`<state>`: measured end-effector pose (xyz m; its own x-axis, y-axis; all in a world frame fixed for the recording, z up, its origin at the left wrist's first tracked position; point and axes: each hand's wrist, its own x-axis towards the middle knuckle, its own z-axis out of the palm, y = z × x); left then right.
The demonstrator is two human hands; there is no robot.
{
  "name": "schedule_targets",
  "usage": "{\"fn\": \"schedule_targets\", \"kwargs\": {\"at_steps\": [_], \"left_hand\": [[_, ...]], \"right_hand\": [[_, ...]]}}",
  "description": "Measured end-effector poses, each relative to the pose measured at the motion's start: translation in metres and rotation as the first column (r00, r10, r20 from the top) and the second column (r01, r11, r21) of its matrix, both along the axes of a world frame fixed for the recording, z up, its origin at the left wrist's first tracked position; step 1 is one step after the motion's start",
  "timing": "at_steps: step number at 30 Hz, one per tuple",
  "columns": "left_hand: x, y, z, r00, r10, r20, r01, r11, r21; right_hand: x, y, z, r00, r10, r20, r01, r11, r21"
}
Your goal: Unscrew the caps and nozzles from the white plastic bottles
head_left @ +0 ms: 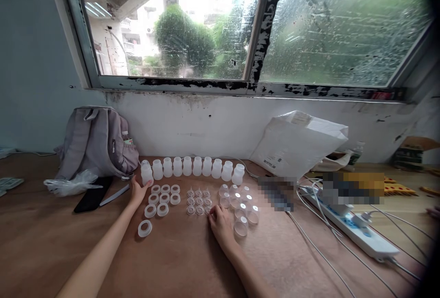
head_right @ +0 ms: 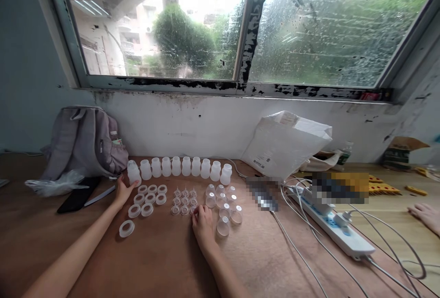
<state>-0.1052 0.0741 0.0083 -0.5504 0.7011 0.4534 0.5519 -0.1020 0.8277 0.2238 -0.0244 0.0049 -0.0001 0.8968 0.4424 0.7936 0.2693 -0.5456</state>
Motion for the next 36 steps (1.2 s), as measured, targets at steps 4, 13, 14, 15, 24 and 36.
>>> {"fn": "schedule_targets", "kwargs": {"at_steps": [4, 13, 14, 15, 24, 36], "left_hand": [[0.011, -0.041, -0.003, 0.999, -0.054, -0.007, 0.053, 0.997, -0.054], [0.029, -0.157, 0.005, 0.841, -0.353, -0.411, 0.281, 0.932, -0.228], [0.028, -0.163, 0.004, 0.828, -0.367, -0.424, 0.286, 0.927, -0.244], [0.028, -0.166, 0.003, 0.820, -0.376, -0.432, 0.289, 0.923, -0.255], [0.061, -0.163, 0.020, 0.789, -0.485, -0.377, 0.381, 0.868, -0.319], [0.171, -0.124, 0.030, 0.757, -0.651, -0.064, 0.648, 0.759, -0.060]], "right_hand": [[0.000, -0.001, 0.002, 1.000, 0.006, 0.009, -0.006, 1.000, 0.009], [0.002, 0.001, 0.000, 0.998, -0.034, -0.053, 0.032, 0.998, -0.046], [0.002, 0.001, -0.001, 0.998, -0.024, -0.054, 0.021, 0.999, -0.042], [0.002, 0.001, -0.001, 0.999, -0.013, -0.052, 0.011, 0.999, -0.035], [0.003, -0.003, 0.006, 0.993, 0.042, -0.110, -0.043, 0.999, -0.005], [-0.001, -0.010, 0.021, 0.873, 0.117, -0.474, -0.117, 0.993, 0.030]]}}
